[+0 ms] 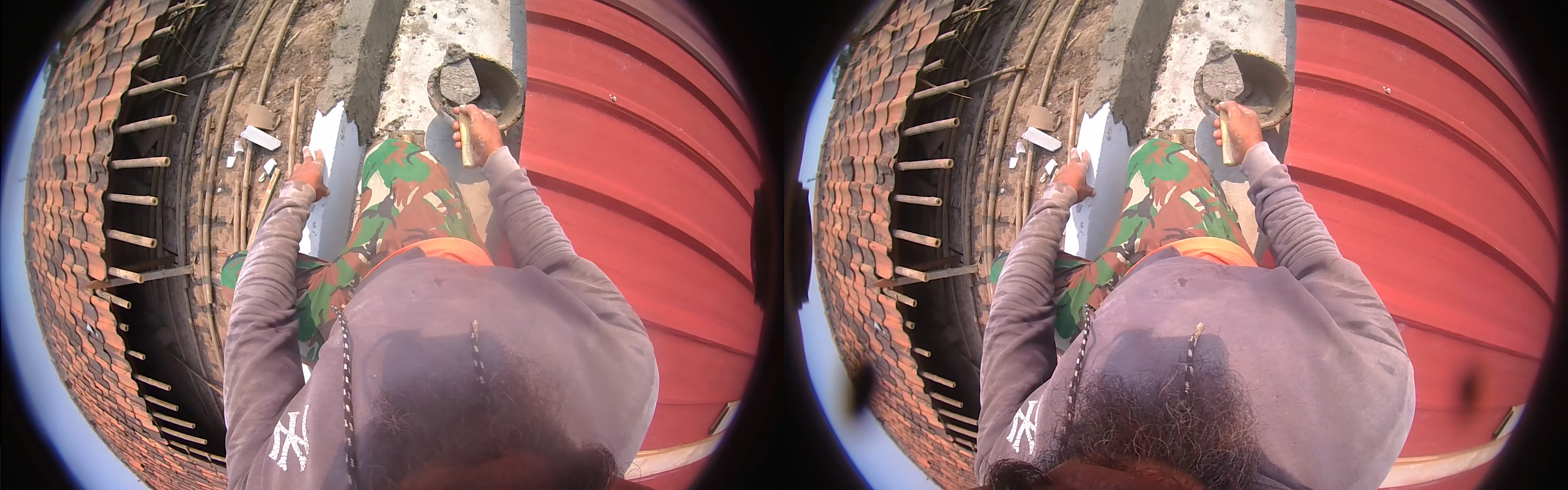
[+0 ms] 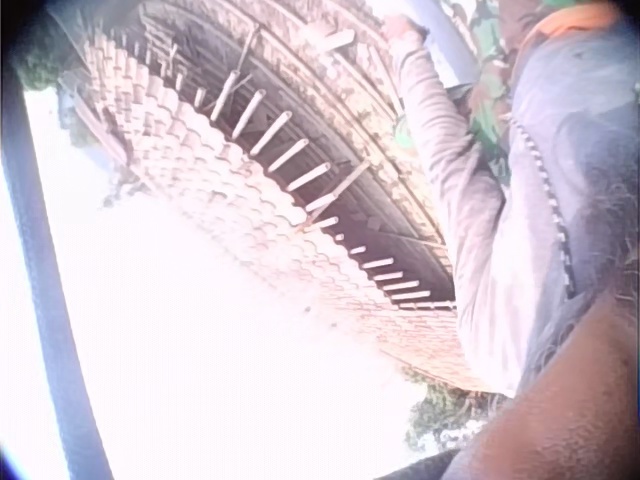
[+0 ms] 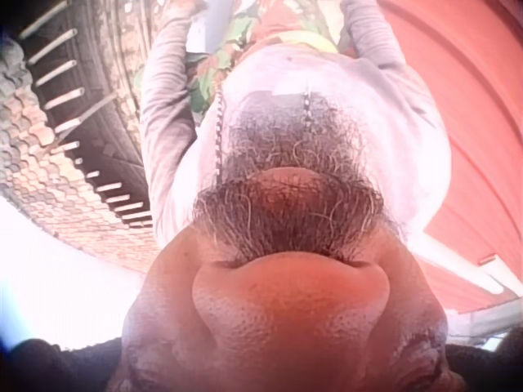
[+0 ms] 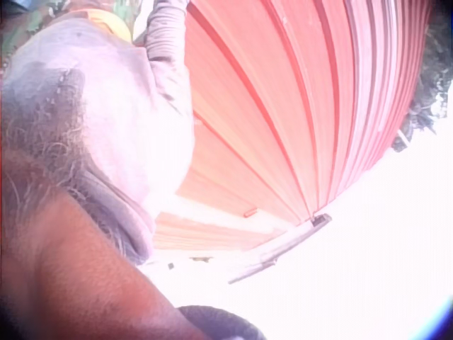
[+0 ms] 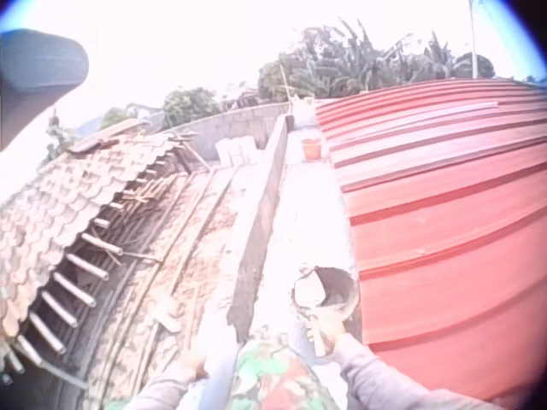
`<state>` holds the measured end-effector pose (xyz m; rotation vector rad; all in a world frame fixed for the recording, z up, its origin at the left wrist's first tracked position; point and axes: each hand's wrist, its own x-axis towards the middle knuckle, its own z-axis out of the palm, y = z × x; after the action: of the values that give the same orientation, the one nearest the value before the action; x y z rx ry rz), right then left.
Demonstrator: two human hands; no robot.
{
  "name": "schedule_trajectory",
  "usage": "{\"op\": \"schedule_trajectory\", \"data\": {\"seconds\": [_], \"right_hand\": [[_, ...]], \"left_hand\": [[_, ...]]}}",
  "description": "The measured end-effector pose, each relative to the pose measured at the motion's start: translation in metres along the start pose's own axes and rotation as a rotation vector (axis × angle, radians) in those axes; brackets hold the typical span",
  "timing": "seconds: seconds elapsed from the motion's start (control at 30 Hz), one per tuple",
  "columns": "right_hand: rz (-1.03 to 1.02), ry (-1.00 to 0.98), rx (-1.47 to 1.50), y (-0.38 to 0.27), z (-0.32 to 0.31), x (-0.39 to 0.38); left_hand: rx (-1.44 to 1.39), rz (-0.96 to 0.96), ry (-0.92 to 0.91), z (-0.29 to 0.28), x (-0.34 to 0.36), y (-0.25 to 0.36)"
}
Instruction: The person applies cement mortar to a gap along a concrete roof ledge using a trowel. The person takes cement from a bucket and smooths it onto the surface.
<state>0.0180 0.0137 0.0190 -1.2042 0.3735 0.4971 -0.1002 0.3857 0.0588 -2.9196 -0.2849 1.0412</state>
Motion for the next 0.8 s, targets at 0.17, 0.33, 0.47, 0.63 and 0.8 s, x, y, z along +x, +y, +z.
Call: {"op": "schedule_trajectory", "data": {"seconds": [0.17,0.33,0.47,0.63,0.8], "right_hand": [[-0.172,0.046,0.212,-0.001,0.080,0.032],[-0.523,0.514,-0.448,0.053,0.152,0.107],[-0.102,0.423,-0.632,0.070,0.189,0.131],[-0.470,0.376,-0.456,0.103,0.173,0.164],[0.178,0.137,-0.121,0.107,0.121,0.166]], "left_hand": [[0.000,0.001,0.009,0.006,0.003,0.002],[0.001,-0.008,0.043,0.013,0.016,0.005],[-0.045,-0.033,0.052,0.015,0.014,0.011],[-0.014,-0.034,0.066,0.020,0.014,0.009],[0.023,-0.021,0.063,0.025,0.021,0.001]]}}
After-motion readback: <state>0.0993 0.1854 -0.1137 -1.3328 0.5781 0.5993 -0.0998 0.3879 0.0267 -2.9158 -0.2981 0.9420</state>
